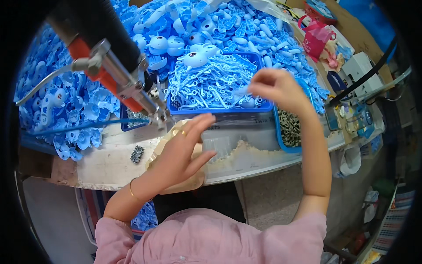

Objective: Manually assembling blue plastic toy components using a handheld dispenser tool at a factory workstation.

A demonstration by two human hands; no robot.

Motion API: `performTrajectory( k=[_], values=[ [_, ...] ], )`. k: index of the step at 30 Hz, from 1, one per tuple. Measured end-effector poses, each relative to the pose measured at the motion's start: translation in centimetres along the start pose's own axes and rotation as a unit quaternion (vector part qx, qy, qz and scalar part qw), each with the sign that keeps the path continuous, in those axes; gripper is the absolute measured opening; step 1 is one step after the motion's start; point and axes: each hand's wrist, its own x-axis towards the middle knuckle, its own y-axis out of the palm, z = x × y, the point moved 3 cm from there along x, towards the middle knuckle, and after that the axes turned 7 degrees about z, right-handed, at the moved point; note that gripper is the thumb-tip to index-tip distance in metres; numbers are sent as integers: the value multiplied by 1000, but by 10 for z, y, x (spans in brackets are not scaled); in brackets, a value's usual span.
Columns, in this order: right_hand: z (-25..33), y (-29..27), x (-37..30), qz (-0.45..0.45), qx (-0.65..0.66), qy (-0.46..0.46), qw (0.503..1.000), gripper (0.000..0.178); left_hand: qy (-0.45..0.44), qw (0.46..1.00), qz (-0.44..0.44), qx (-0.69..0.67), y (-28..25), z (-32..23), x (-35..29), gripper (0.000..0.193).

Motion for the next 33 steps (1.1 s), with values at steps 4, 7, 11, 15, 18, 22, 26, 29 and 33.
performTrajectory(
  k=[4,7,11,15,18,22,26,29,33],
  values=[
    [54,74,-9,163,107,-43,980,14,5,1000,-11,24,9,18,15,61],
    [42,52,31,185,159,24,969,22,-61,993,17,103,0,35,-1,47],
    [-74,-56,124,-277,-225,-75,931,25,-109,991,34,76,-16,29,-31,35],
    [-109,-73,184,-231,-426,55,873,40,-121,987,51,91,-20,20,-67,31],
    [-128,-69,199,-159,-490,66,854,44,19,989,40,140,-10,20,-83,40],
    [-137,-89,188,-195,-544,10,816,47,73,982,54,164,16,34,-105,41],
    [-74,-72,131,-227,-287,-135,921,38,28,991,58,115,14,31,-109,36],
    [-14,8,68,-105,0,-209,972,31,43,985,50,159,19,31,-116,33],
    [57,111,-22,72,-112,-223,966,40,32,975,33,216,19,22,-124,30]
  ],
)
